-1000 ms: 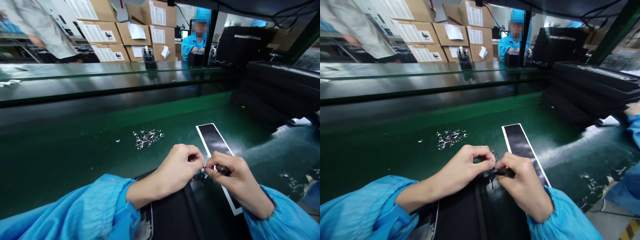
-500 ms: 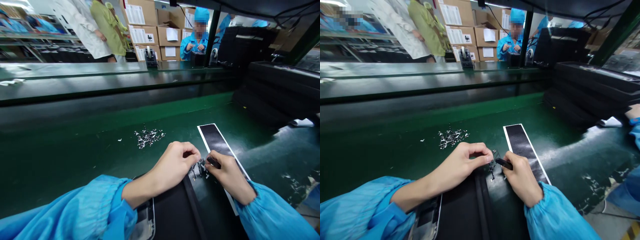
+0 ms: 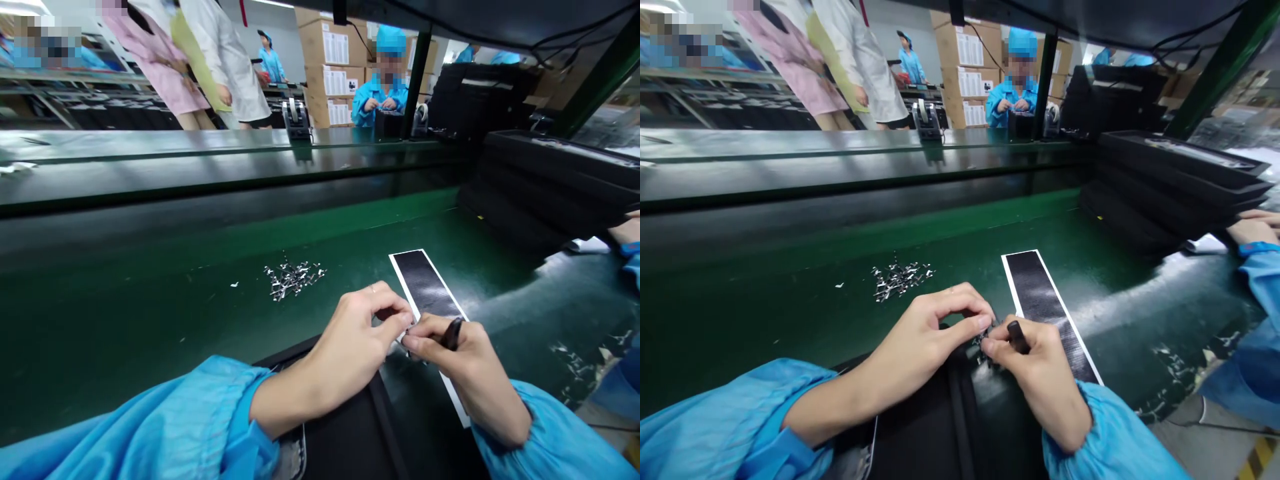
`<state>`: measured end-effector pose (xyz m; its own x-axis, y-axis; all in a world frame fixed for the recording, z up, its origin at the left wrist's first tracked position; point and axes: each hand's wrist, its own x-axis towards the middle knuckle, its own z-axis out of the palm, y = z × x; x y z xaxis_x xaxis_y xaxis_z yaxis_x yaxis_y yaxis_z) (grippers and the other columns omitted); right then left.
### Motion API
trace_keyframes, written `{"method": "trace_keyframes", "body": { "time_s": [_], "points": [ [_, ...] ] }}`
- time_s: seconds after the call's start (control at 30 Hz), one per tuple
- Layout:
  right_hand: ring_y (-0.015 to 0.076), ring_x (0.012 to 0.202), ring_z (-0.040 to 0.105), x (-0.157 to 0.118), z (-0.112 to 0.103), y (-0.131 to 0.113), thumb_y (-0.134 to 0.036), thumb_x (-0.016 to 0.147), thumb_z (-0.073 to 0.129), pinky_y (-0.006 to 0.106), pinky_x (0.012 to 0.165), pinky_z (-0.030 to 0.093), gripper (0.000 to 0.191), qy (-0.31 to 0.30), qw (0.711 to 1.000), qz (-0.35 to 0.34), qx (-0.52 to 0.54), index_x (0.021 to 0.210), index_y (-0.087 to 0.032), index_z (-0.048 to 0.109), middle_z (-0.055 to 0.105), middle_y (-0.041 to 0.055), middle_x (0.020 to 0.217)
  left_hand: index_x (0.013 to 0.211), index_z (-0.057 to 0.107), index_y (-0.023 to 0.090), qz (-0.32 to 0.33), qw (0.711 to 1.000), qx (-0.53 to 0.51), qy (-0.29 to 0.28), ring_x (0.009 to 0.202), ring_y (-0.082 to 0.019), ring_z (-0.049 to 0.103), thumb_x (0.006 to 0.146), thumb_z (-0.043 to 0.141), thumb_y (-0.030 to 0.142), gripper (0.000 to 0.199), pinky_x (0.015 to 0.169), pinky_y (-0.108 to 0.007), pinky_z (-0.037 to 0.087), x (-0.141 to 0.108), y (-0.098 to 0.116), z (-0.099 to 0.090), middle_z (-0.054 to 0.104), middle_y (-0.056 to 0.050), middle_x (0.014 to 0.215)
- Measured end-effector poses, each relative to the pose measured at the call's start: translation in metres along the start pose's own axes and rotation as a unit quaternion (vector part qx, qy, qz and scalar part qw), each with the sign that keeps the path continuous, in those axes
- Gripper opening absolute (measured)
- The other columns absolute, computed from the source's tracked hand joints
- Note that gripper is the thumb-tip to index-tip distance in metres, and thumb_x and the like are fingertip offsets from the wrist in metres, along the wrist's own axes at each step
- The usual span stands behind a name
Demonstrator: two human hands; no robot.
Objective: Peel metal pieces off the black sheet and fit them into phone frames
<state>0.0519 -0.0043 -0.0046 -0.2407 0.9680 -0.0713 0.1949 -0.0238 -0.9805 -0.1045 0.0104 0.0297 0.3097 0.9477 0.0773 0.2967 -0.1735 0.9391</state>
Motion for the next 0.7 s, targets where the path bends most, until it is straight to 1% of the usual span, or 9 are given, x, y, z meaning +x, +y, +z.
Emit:
{"method": "trace_keyframes", "body": {
  "time_s": [0.07, 0.1, 0.17, 0.27, 0.37, 0.47, 0.53, 0.63, 0.7],
  "points": [
    [0.0109, 0.060, 0.044, -0.003, 0.000, -0.001, -0.039, 0.073, 0.062, 0.026, 0.057, 0.035, 0.025, 0.014, 1.000, -0.008, 0.021, 0.058, -0.019, 0.059, 0.049, -0.0019, 0.059, 0.093, 0.064, 0.014, 0.009, 0.999, 0.000, 0.035, 0.073, -0.013, 0.052, 0.080, 0.054, 0.022, 0.018, 0.070, -0.024, 0.040, -0.002, 0.001, 0.002, 0.057, -0.001, 0.086],
    [0.0109, 0.060, 0.044, -0.004, 0.000, -0.001, -0.038, 0.073, 0.062, 0.026, 0.057, 0.035, 0.024, 0.023, 0.999, -0.016, 0.027, 0.059, -0.019, 0.060, 0.050, -0.0017, 0.059, 0.097, 0.063, 0.014, 0.012, 0.999, 0.000, 0.047, 0.073, -0.013, 0.052, 0.080, 0.054, 0.024, 0.021, 0.070, -0.025, 0.040, -0.003, 0.001, 0.003, 0.057, -0.002, 0.088],
    [0.0109, 0.061, 0.046, -0.007, 0.000, -0.002, -0.037, 0.074, 0.062, 0.025, 0.057, 0.035, 0.023, 0.044, 0.998, -0.040, 0.030, 0.060, -0.019, 0.061, 0.052, -0.0013, 0.061, 0.089, 0.065, 0.014, 0.025, 0.999, -0.010, 0.042, 0.071, -0.013, 0.053, 0.079, 0.057, 0.024, 0.017, 0.068, -0.024, 0.041, -0.006, 0.003, 0.004, 0.058, -0.001, 0.083],
    [0.0107, 0.059, 0.045, -0.013, 0.002, -0.004, -0.037, 0.075, 0.062, 0.025, 0.055, 0.035, 0.022, 0.077, 0.994, -0.081, 0.018, 0.061, -0.019, 0.062, 0.051, -0.0011, 0.060, 0.070, 0.066, 0.014, 0.059, 0.997, -0.038, 0.017, 0.070, -0.013, 0.057, 0.077, 0.059, 0.017, 0.010, 0.066, -0.022, 0.042, -0.009, 0.004, 0.008, 0.060, 0.000, 0.070],
    [0.0114, 0.057, 0.046, -0.018, 0.002, -0.008, -0.039, 0.073, 0.063, 0.025, 0.052, 0.037, 0.022, 0.099, 0.989, -0.106, 0.001, 0.062, -0.019, 0.063, 0.051, -0.0007, 0.058, 0.072, 0.067, 0.013, 0.107, 0.993, -0.028, 0.037, 0.069, -0.014, 0.058, 0.079, 0.057, 0.011, 0.013, 0.066, -0.023, 0.043, -0.011, 0.004, 0.012, 0.063, -0.002, 0.070],
    [0.0127, 0.056, 0.049, -0.023, 0.000, -0.012, -0.042, 0.073, 0.062, 0.025, 0.051, 0.040, 0.024, 0.140, 0.974, -0.164, -0.065, 0.066, -0.020, 0.064, 0.052, 0.0001, 0.058, 0.079, 0.066, 0.009, 0.219, 0.972, 0.063, 0.063, 0.067, -0.015, 0.055, 0.083, 0.054, 0.007, 0.013, 0.062, -0.025, 0.042, -0.015, 0.003, 0.014, 0.064, -0.005, 0.071],
    [0.0130, 0.056, 0.051, -0.027, -0.003, -0.015, -0.042, 0.074, 0.062, 0.025, 0.051, 0.042, 0.023, 0.167, 0.956, -0.209, -0.123, 0.069, -0.020, 0.064, 0.053, 0.0005, 0.058, 0.081, 0.065, 0.007, 0.279, 0.948, 0.147, 0.044, 0.066, -0.016, 0.053, 0.085, 0.049, 0.004, 0.016, 0.062, -0.028, 0.042, -0.019, 0.005, 0.013, 0.063, -0.007, 0.071],
    [0.0125, 0.055, 0.052, -0.037, -0.006, -0.019, -0.037, 0.076, 0.061, 0.024, 0.050, 0.043, 0.018, 0.181, 0.935, -0.246, -0.181, 0.072, -0.020, 0.064, 0.055, 0.0006, 0.059, 0.083, 0.064, 0.005, 0.306, 0.920, 0.244, -0.023, 0.069, -0.019, 0.051, 0.086, 0.042, 0.002, 0.022, 0.064, -0.033, 0.042, -0.026, 0.011, 0.014, 0.061, -0.010, 0.074],
    [0.0116, 0.054, 0.053, -0.044, -0.009, -0.022, -0.030, 0.078, 0.059, 0.023, 0.049, 0.044, 0.012, 0.179, 0.924, -0.263, -0.210, 0.074, -0.020, 0.064, 0.055, 0.0002, 0.060, 0.082, 0.064, 0.004, 0.323, 0.906, 0.270, -0.041, 0.068, -0.020, 0.050, 0.086, 0.040, 0.001, 0.024, 0.063, -0.035, 0.042, -0.029, 0.016, 0.016, 0.061, -0.011, 0.073]
  ]
}}
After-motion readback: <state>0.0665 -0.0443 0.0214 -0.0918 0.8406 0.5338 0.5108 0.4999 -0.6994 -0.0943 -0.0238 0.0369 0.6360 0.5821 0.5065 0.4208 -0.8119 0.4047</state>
